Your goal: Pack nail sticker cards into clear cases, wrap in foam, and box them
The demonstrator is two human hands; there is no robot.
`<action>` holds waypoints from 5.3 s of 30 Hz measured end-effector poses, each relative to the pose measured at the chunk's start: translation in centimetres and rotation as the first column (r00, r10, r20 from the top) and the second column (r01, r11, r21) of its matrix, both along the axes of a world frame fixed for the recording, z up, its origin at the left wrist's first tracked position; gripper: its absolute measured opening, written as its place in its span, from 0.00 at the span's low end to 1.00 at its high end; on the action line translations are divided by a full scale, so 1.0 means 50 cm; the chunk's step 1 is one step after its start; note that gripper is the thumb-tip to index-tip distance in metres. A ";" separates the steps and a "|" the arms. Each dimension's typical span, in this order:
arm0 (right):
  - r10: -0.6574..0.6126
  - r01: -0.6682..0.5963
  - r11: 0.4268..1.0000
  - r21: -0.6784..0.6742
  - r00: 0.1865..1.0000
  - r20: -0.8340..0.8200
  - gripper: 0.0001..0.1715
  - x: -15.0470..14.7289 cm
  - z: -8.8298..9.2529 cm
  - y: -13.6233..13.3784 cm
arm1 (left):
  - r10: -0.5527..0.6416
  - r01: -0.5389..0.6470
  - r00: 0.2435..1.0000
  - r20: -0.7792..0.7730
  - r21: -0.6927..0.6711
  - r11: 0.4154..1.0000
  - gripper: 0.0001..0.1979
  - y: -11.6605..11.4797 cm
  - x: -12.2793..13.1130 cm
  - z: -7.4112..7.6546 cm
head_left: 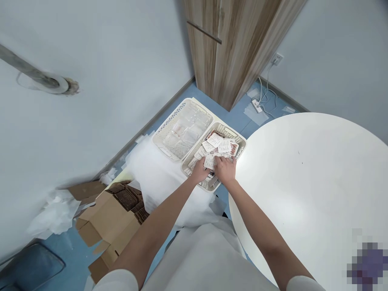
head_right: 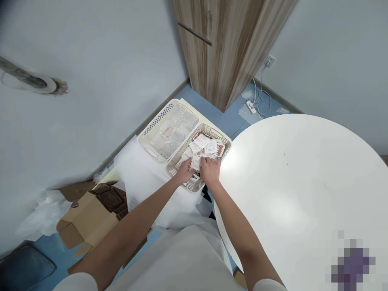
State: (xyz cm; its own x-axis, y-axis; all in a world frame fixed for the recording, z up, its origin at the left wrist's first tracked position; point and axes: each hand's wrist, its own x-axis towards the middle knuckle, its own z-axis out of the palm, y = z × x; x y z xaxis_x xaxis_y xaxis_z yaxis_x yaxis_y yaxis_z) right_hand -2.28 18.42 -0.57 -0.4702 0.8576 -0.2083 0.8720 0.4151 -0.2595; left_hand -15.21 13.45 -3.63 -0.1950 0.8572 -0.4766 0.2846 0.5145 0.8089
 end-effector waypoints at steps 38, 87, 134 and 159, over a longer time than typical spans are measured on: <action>-0.602 0.646 0.664 -0.376 0.164 -0.781 0.21 0.396 0.246 -0.499 | -0.309 0.326 0.673 0.672 0.106 0.939 0.12 -0.305 0.315 0.243; -0.640 0.580 0.668 -0.466 0.129 -0.757 0.31 0.693 0.175 -0.505 | -0.731 0.742 0.650 -0.210 0.385 0.549 0.36 -0.260 0.613 0.256; -0.676 0.520 0.731 -0.441 0.639 -0.368 0.37 0.328 0.031 -0.275 | -0.605 0.610 0.788 -0.114 0.002 0.793 0.35 -0.128 0.263 0.079; -0.812 0.581 0.581 -0.570 0.369 -0.451 0.42 0.224 -0.016 -0.232 | -0.404 0.409 0.912 -0.071 0.093 0.908 0.32 -0.073 0.232 0.049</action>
State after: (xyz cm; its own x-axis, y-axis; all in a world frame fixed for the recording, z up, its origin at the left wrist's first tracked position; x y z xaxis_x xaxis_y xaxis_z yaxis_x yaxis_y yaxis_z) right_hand 8.89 6.80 -1.39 0.1737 0.8909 -0.4197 0.3749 -0.4539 -0.8083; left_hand -3.60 9.78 -1.17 0.1599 0.9113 -0.3795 0.4919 0.2598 0.8310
